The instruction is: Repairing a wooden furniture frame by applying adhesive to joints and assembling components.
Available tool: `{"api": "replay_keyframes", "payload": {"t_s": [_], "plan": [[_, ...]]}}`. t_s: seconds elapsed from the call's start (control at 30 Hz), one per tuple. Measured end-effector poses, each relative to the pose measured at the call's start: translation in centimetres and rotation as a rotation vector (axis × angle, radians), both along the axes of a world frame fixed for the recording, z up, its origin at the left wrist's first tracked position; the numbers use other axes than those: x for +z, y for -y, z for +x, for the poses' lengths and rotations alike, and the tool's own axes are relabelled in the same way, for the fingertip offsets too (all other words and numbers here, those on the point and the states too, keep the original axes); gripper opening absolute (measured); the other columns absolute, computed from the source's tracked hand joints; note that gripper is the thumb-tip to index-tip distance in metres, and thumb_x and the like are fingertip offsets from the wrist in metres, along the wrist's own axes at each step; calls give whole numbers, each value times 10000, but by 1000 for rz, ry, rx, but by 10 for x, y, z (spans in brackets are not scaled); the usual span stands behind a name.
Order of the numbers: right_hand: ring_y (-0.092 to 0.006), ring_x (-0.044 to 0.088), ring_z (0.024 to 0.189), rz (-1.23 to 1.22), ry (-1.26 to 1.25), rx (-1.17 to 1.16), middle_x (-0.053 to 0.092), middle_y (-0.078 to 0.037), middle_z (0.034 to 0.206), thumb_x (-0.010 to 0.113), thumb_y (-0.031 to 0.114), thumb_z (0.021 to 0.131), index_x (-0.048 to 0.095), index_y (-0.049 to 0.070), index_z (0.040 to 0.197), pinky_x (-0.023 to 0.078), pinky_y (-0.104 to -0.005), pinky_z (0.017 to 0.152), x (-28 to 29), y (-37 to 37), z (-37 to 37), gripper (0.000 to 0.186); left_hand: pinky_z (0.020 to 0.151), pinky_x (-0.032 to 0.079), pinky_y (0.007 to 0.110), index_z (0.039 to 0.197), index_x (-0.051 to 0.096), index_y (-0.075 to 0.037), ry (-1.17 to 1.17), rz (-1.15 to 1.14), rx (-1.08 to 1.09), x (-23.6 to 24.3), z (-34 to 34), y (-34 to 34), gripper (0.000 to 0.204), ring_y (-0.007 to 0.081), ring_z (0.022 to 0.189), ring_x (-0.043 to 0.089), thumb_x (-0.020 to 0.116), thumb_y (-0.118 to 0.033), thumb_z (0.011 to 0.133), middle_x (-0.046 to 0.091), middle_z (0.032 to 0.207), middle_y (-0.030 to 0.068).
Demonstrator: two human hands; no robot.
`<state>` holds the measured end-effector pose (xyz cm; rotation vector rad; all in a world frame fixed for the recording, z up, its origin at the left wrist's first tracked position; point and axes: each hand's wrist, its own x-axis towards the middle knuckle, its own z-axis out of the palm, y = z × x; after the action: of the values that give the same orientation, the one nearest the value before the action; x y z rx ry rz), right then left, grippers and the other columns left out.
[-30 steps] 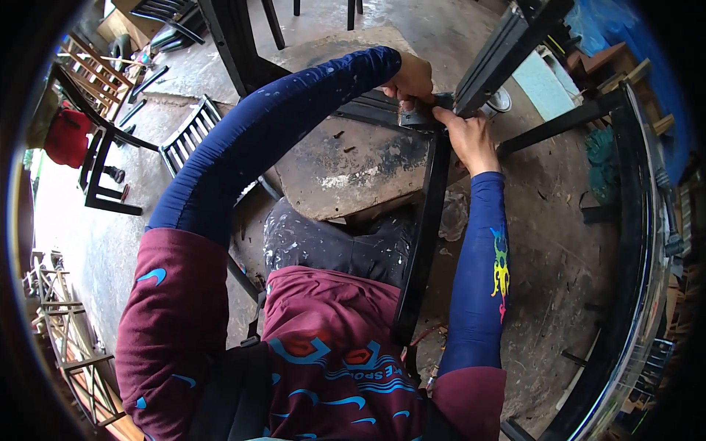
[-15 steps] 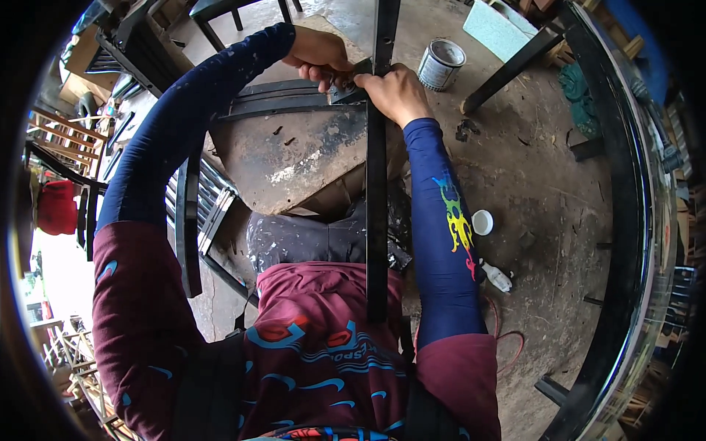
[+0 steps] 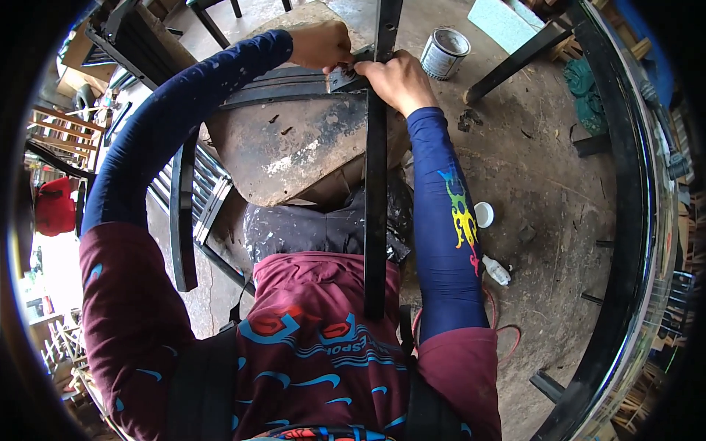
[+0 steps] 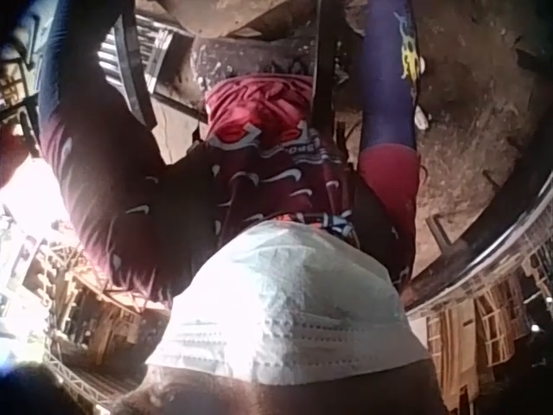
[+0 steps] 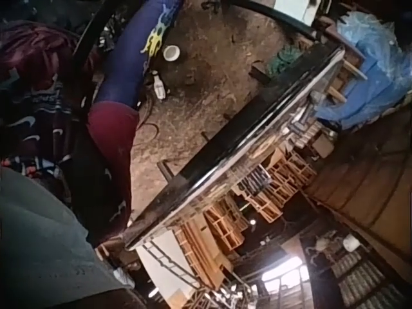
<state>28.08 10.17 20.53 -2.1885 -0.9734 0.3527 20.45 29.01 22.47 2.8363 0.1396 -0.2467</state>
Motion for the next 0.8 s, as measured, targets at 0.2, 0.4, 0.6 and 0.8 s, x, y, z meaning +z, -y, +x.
{"api": "replay_keyframes", "payload": {"t_s": [0.2,0.4,0.6,0.8], "plan": [[-420,703,932,-68,-116,-57,708,-287,999,642,471,880,736,25,1055,579,-453,801,12,1,-13,488,720,610,305,1217,659,42,252,-800,264,-5,-44,-28,305,163,774,725,578,-178,1021,752,876,125],[-355,731,864,-47,-86,-9,717,-259,997,670,466,869,717,0,1104,610,-424,545,8,4,-8,524,739,624,290,1077,747,21,510,-713,349,-39,-49,-9,215,159,757,730,669,-151,975,756,879,109],[-396,691,1011,18,-11,22,684,-280,1118,706,476,833,667,-63,1134,612,-455,684,-6,0,4,619,698,614,283,1130,735,20,538,-778,103,-35,-40,-31,241,150,741,722,643,-59,921,744,877,109],[-450,660,1033,11,-138,-39,687,-295,1108,702,467,832,682,-52,1112,519,-456,895,0,3,0,590,742,639,316,1212,688,46,267,-992,124,-22,-46,-31,360,183,753,722,550,27,880,733,893,161]]}}
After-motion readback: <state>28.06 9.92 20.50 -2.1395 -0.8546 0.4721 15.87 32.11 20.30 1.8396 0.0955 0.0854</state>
